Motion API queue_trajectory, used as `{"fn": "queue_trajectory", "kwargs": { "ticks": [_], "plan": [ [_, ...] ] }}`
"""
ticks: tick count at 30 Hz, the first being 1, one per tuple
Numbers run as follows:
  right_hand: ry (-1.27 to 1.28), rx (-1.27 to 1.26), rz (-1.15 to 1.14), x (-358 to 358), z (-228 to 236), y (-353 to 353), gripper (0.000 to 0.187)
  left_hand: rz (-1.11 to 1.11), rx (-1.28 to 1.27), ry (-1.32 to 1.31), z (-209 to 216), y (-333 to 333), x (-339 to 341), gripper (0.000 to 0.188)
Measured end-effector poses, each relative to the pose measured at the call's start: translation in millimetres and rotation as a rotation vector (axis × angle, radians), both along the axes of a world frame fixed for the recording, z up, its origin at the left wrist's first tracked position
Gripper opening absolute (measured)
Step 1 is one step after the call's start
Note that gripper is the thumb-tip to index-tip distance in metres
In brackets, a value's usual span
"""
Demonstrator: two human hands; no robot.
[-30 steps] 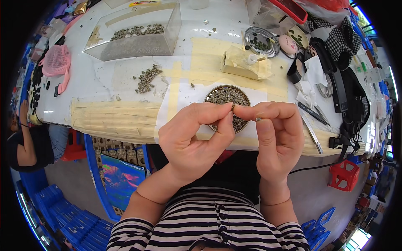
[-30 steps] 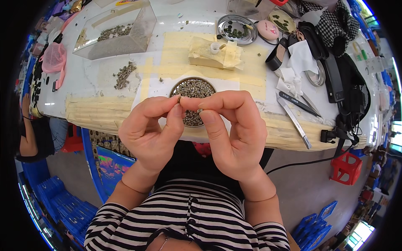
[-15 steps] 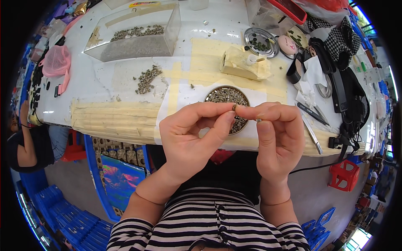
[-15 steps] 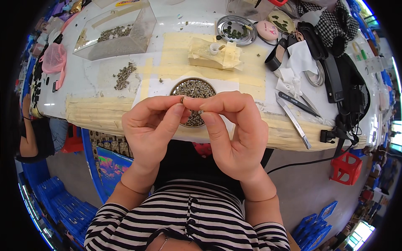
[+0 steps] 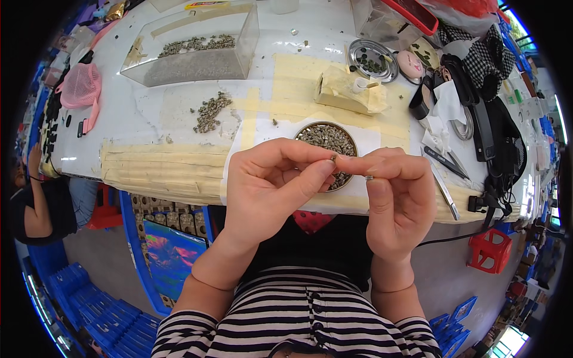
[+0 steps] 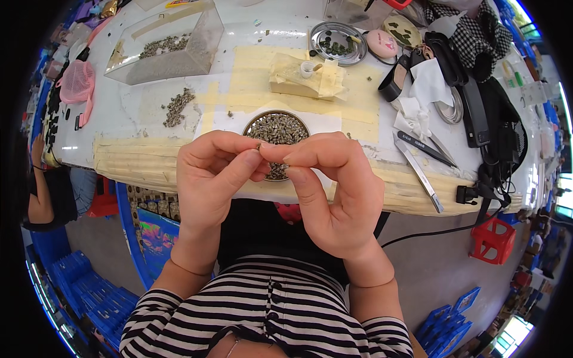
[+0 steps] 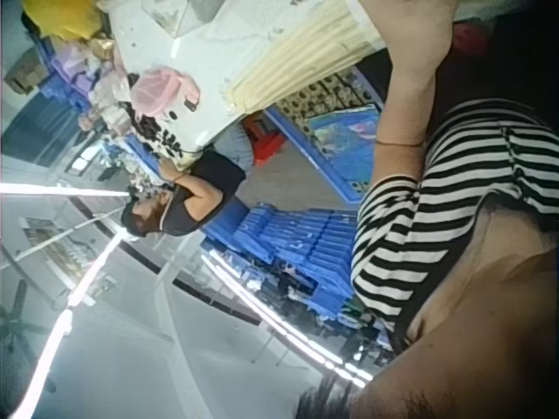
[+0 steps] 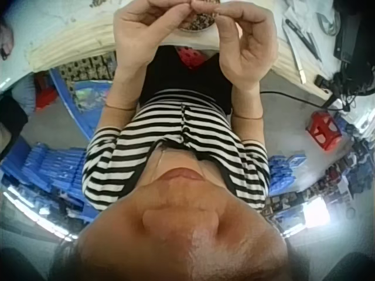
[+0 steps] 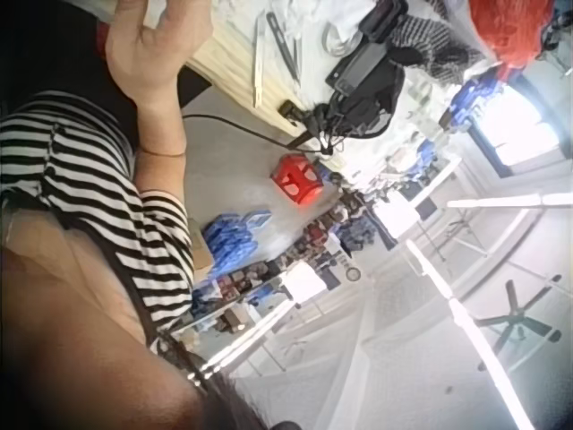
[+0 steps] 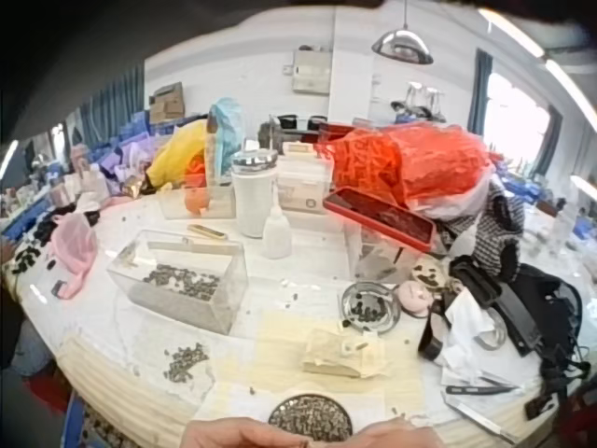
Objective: Assembling small metal beads and wires by hand at a workbench.
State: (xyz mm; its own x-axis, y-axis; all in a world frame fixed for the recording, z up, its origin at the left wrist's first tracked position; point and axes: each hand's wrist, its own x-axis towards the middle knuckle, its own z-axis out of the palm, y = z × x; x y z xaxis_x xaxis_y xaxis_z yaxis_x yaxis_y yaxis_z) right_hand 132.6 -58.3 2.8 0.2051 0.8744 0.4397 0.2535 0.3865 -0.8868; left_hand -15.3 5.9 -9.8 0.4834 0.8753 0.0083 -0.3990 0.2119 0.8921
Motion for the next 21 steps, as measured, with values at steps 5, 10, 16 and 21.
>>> {"fn": "queue_trajectory", "kwargs": {
  "ticks": [5, 10, 16, 21],
  "plan": [
    [0.042, 0.052, 0.021, 3, -6, 2, 0.010, -0.026, 0.022, -0.016, -3, 3, -2, 0.015],
    [0.039, -0.010, 0.013, 0, -1, 1, 0.007, -0.008, 0.033, 0.009, -3, 3, -2, 0.014],
    [-0.006, 0.011, 0.006, 0, -1, 1, 0.006, 0.026, 0.050, -0.004, -1, 0, 0, 0.015],
    [-0.162, 0.155, -0.070, 4, -11, 5, 0.013, 0.039, 0.083, 0.028, -3, -1, 1, 0.015]
  ]
}}
